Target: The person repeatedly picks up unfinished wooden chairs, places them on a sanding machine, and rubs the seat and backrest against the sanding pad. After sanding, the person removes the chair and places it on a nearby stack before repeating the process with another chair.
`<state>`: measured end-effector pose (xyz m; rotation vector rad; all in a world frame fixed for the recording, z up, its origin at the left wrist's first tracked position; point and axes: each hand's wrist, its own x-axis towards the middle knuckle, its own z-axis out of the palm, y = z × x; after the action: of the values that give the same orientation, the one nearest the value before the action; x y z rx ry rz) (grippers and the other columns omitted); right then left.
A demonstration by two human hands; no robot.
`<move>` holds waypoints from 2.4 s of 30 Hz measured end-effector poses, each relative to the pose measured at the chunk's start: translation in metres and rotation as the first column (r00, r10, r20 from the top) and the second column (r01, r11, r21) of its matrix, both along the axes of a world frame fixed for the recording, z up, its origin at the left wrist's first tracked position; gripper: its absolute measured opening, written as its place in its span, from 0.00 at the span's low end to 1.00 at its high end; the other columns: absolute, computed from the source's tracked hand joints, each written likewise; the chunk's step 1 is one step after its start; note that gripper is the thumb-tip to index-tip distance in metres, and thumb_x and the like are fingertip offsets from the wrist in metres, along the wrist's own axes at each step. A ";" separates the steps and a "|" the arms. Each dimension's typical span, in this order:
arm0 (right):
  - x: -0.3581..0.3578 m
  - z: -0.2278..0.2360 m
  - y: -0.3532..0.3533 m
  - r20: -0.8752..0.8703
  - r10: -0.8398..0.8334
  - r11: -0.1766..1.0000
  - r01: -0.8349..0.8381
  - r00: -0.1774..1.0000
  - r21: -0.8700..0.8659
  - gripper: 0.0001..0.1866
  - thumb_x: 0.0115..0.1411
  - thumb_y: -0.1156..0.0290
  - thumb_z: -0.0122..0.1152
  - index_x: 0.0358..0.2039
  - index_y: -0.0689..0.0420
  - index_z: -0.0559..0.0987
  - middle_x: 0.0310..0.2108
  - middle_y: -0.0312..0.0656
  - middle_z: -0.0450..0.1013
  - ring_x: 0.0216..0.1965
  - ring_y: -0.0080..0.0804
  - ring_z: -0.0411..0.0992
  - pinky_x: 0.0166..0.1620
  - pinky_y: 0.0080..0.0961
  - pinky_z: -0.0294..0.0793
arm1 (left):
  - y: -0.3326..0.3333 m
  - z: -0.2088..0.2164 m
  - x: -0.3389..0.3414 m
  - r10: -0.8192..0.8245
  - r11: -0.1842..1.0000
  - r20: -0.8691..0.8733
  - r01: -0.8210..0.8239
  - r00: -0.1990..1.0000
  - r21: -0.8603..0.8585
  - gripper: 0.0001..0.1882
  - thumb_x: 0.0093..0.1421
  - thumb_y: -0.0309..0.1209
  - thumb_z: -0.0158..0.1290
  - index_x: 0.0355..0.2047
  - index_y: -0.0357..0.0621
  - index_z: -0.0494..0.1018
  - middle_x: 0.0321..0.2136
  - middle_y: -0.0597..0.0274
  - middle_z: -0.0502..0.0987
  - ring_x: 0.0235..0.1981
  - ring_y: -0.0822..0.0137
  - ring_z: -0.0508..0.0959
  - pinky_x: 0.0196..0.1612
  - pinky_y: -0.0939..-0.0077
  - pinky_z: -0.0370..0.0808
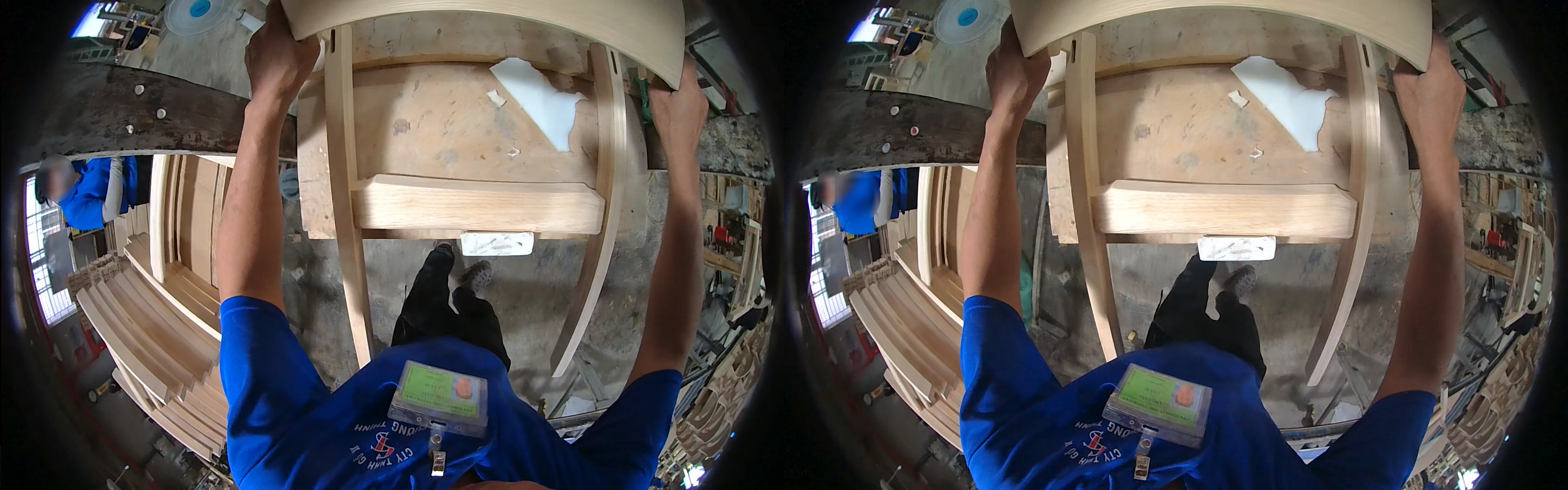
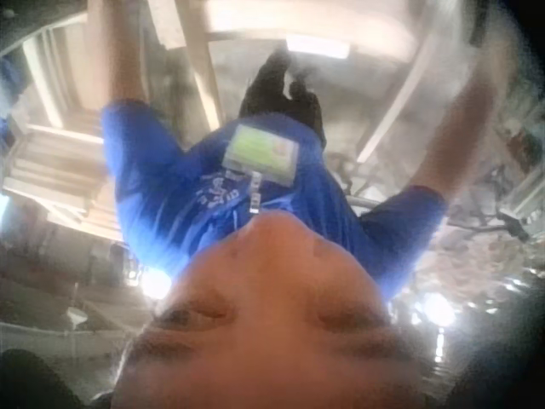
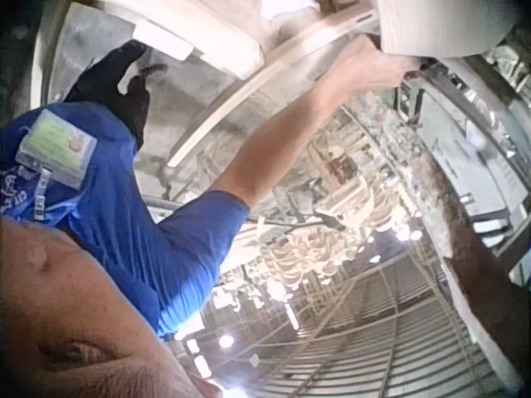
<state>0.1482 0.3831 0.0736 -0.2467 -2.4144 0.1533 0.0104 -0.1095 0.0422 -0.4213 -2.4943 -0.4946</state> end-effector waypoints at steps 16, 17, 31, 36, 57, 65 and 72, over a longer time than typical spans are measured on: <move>-0.017 -0.044 0.035 0.076 0.017 1.000 -0.016 0.997 -0.012 0.26 0.55 0.62 0.65 0.54 0.58 0.77 0.41 0.61 0.80 0.45 0.65 0.78 0.46 0.50 0.79 | -0.011 -0.011 0.022 0.161 0.983 0.156 -0.143 0.975 -0.119 0.26 0.67 0.40 0.50 0.61 0.41 0.66 0.41 0.32 0.81 0.46 0.29 0.78 0.45 0.39 0.77; -0.017 -0.047 0.057 0.061 0.022 0.999 -0.023 0.998 0.024 0.27 0.54 0.63 0.65 0.53 0.59 0.77 0.40 0.62 0.80 0.44 0.66 0.78 0.45 0.50 0.79 | -0.010 -0.017 0.022 0.164 0.980 0.146 -0.144 0.976 -0.138 0.27 0.67 0.41 0.50 0.62 0.42 0.66 0.42 0.34 0.81 0.47 0.29 0.78 0.46 0.40 0.78; -0.045 -0.039 0.018 0.018 0.174 0.980 -0.172 0.985 -0.099 0.15 0.63 0.72 0.54 0.50 0.60 0.76 0.42 0.64 0.77 0.45 0.69 0.75 0.43 0.57 0.76 | 0.030 -0.031 0.006 0.186 0.980 0.040 -0.182 0.982 -0.083 0.29 0.70 0.42 0.49 0.68 0.48 0.62 0.51 0.36 0.79 0.52 0.34 0.79 0.51 0.44 0.79; -0.026 -0.044 0.015 0.046 0.228 0.971 -0.223 0.973 -0.088 0.16 0.63 0.73 0.53 0.52 0.60 0.75 0.42 0.64 0.77 0.46 0.69 0.74 0.45 0.56 0.76 | 0.018 -0.032 0.014 0.206 0.978 0.101 -0.201 0.973 -0.057 0.30 0.69 0.43 0.49 0.70 0.51 0.61 0.52 0.37 0.79 0.52 0.33 0.78 0.51 0.44 0.78; -0.051 0.086 0.030 -0.468 0.114 0.933 -0.257 0.876 -0.254 0.17 0.65 0.68 0.52 0.50 0.65 0.77 0.42 0.52 0.78 0.48 0.47 0.78 0.51 0.44 0.76 | 0.049 0.003 0.032 0.185 0.981 0.211 -0.193 0.960 0.018 0.25 0.69 0.41 0.45 0.65 0.55 0.62 0.53 0.44 0.78 0.49 0.35 0.79 0.48 0.41 0.78; -0.079 0.017 -0.031 -0.429 0.159 0.966 -0.229 0.889 -0.118 0.26 0.71 0.56 0.50 0.60 0.62 0.71 0.57 0.69 0.66 0.56 0.70 0.68 0.57 0.58 0.67 | 0.030 -0.005 0.026 0.219 0.974 0.302 -0.228 0.928 -0.006 0.28 0.70 0.41 0.42 0.69 0.53 0.58 0.55 0.40 0.76 0.51 0.33 0.78 0.51 0.39 0.76; 0.059 -0.040 -0.017 -0.085 0.115 0.849 -0.143 0.990 -0.509 0.24 0.74 0.67 0.45 0.67 0.63 0.66 0.63 0.64 0.64 0.65 0.62 0.62 0.69 0.46 0.59 | 0.018 -0.017 0.060 0.241 0.971 0.484 -0.208 0.841 -0.122 0.31 0.70 0.45 0.47 0.68 0.45 0.60 0.48 0.37 0.79 0.46 0.36 0.80 0.47 0.42 0.77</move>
<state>0.2077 0.3661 0.0333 -0.3142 -2.2946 0.8652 0.0702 -0.0919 0.0256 -0.0104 -3.0148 -0.4719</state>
